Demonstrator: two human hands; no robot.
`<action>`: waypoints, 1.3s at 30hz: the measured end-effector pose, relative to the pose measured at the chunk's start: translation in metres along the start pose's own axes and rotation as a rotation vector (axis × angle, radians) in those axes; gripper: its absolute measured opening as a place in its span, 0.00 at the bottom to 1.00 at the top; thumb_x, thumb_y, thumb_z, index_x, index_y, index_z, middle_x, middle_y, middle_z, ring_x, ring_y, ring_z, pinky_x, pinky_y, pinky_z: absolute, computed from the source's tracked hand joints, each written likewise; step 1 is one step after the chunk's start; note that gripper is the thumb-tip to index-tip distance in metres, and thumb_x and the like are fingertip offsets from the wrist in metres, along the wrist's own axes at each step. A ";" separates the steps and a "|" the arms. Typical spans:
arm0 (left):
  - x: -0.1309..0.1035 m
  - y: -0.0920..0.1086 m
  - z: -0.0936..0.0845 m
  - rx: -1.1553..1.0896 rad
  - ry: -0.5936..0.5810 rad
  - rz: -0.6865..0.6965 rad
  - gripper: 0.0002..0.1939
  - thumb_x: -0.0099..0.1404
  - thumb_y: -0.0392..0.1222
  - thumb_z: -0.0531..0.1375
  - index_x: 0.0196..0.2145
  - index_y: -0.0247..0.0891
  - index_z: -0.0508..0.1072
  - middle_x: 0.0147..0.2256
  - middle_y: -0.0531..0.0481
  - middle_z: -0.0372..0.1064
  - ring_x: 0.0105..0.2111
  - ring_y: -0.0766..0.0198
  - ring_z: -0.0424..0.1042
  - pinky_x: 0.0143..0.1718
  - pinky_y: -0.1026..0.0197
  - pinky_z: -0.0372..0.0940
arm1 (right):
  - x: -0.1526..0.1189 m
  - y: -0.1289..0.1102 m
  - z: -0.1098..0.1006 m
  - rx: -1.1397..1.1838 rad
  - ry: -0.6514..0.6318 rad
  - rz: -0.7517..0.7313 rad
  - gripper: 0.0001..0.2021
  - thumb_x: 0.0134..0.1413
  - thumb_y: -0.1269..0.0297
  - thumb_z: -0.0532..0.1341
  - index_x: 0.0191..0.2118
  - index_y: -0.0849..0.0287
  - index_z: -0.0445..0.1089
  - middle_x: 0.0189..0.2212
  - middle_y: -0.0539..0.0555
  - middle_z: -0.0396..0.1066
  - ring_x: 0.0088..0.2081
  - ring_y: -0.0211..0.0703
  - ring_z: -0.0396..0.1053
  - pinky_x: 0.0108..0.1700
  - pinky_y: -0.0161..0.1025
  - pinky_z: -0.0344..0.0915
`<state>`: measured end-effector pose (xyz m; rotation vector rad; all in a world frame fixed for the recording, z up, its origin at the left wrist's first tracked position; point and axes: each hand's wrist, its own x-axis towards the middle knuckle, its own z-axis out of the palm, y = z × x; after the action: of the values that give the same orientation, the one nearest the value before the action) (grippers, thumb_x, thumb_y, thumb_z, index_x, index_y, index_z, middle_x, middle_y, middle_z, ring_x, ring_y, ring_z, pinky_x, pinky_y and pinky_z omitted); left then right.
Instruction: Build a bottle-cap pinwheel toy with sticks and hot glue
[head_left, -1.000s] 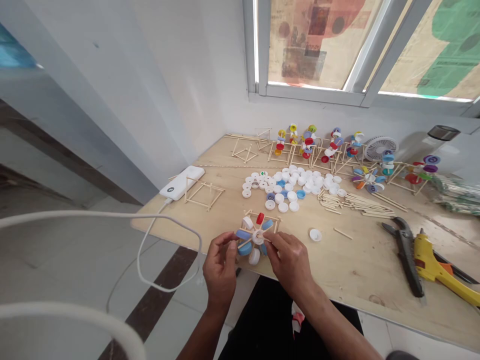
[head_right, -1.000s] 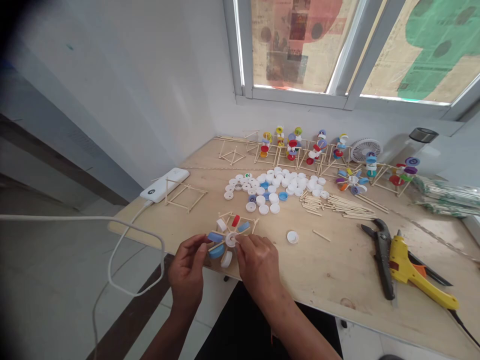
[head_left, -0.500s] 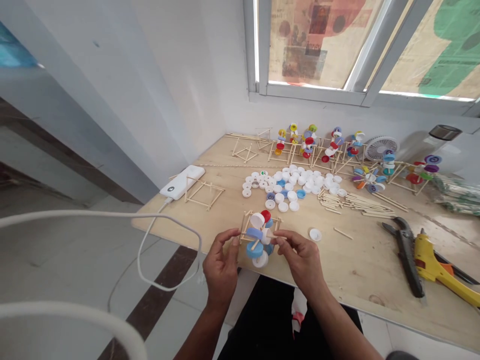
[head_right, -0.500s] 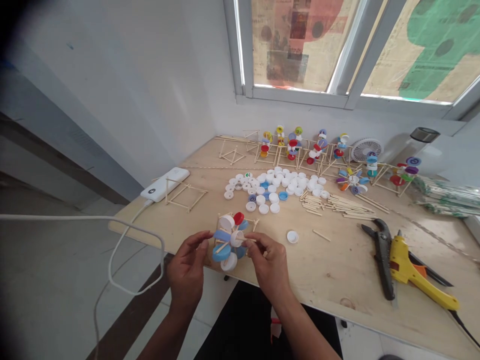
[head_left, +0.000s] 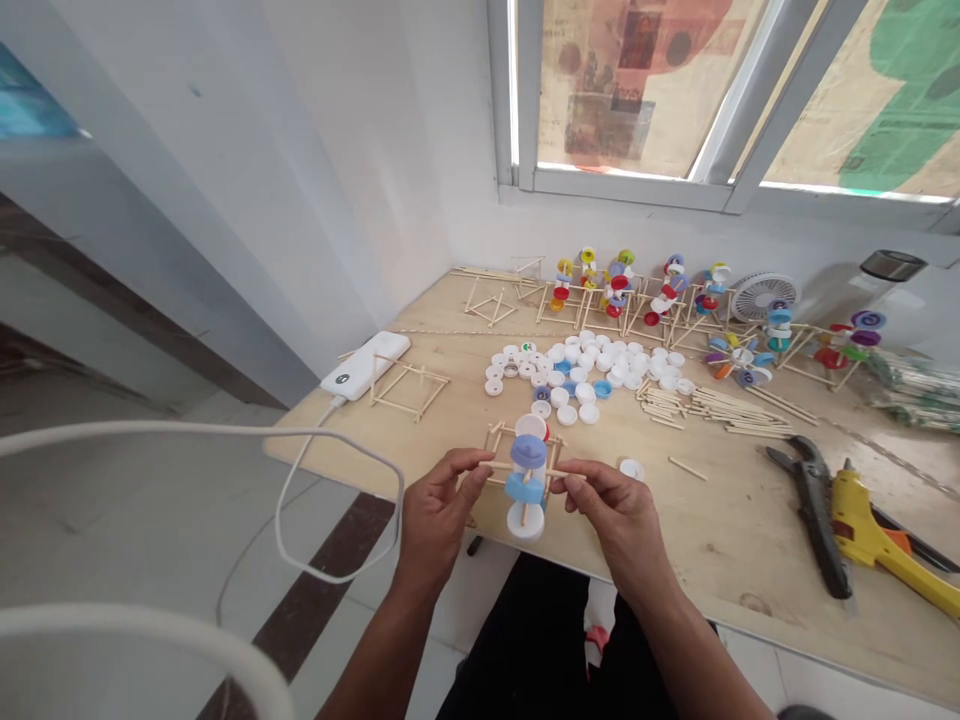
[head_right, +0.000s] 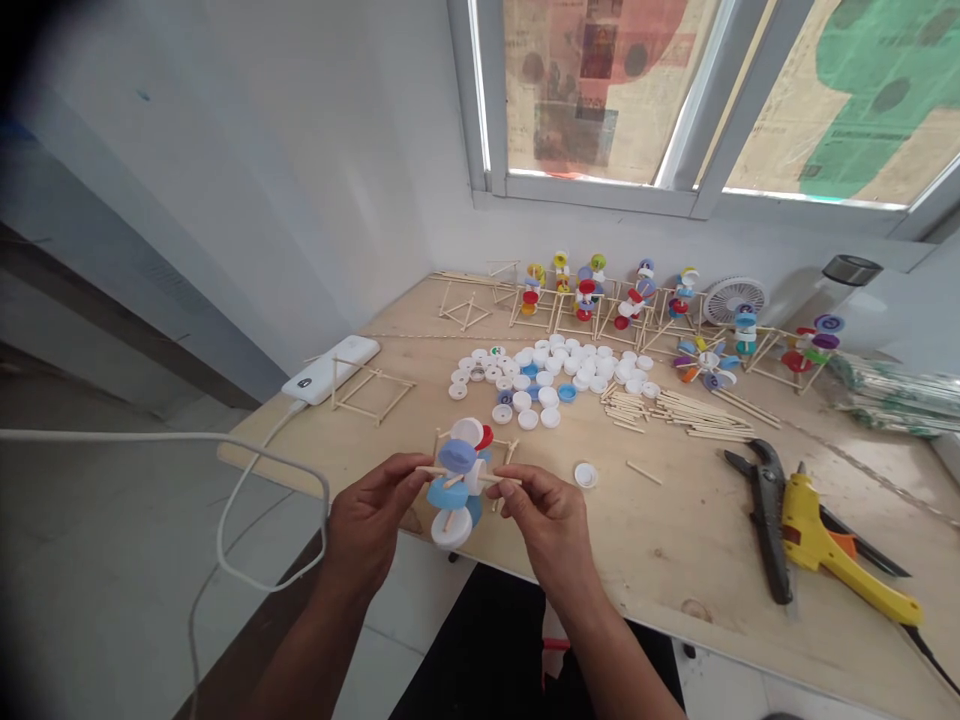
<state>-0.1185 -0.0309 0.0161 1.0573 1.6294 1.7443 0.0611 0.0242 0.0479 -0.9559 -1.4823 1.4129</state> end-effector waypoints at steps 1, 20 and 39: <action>0.003 0.001 -0.001 -0.006 -0.002 0.003 0.10 0.57 0.46 0.63 0.34 0.38 0.78 0.34 0.47 0.75 0.38 0.58 0.73 0.42 0.58 0.67 | 0.000 0.000 -0.002 -0.053 0.004 -0.010 0.10 0.52 0.59 0.62 0.36 0.58 0.76 0.27 0.53 0.76 0.25 0.37 0.67 0.28 0.36 0.68; 0.022 0.005 0.001 0.022 0.008 0.074 0.09 0.57 0.46 0.63 0.34 0.40 0.79 0.34 0.48 0.75 0.39 0.58 0.73 0.45 0.55 0.67 | 0.016 -0.001 -0.015 -0.692 0.060 -0.523 0.08 0.59 0.67 0.56 0.38 0.56 0.73 0.28 0.52 0.75 0.29 0.40 0.70 0.31 0.37 0.66; 0.022 -0.013 0.010 0.179 0.121 0.093 0.14 0.59 0.46 0.60 0.42 0.41 0.75 0.38 0.48 0.73 0.38 0.60 0.72 0.42 0.57 0.65 | 0.029 0.008 -0.014 -0.641 0.121 -0.522 0.08 0.58 0.68 0.58 0.37 0.54 0.75 0.31 0.53 0.74 0.36 0.44 0.70 0.39 0.42 0.68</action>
<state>-0.1240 -0.0055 0.0072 1.1455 1.8676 1.7783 0.0637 0.0565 0.0420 -0.9040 -1.9546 0.4983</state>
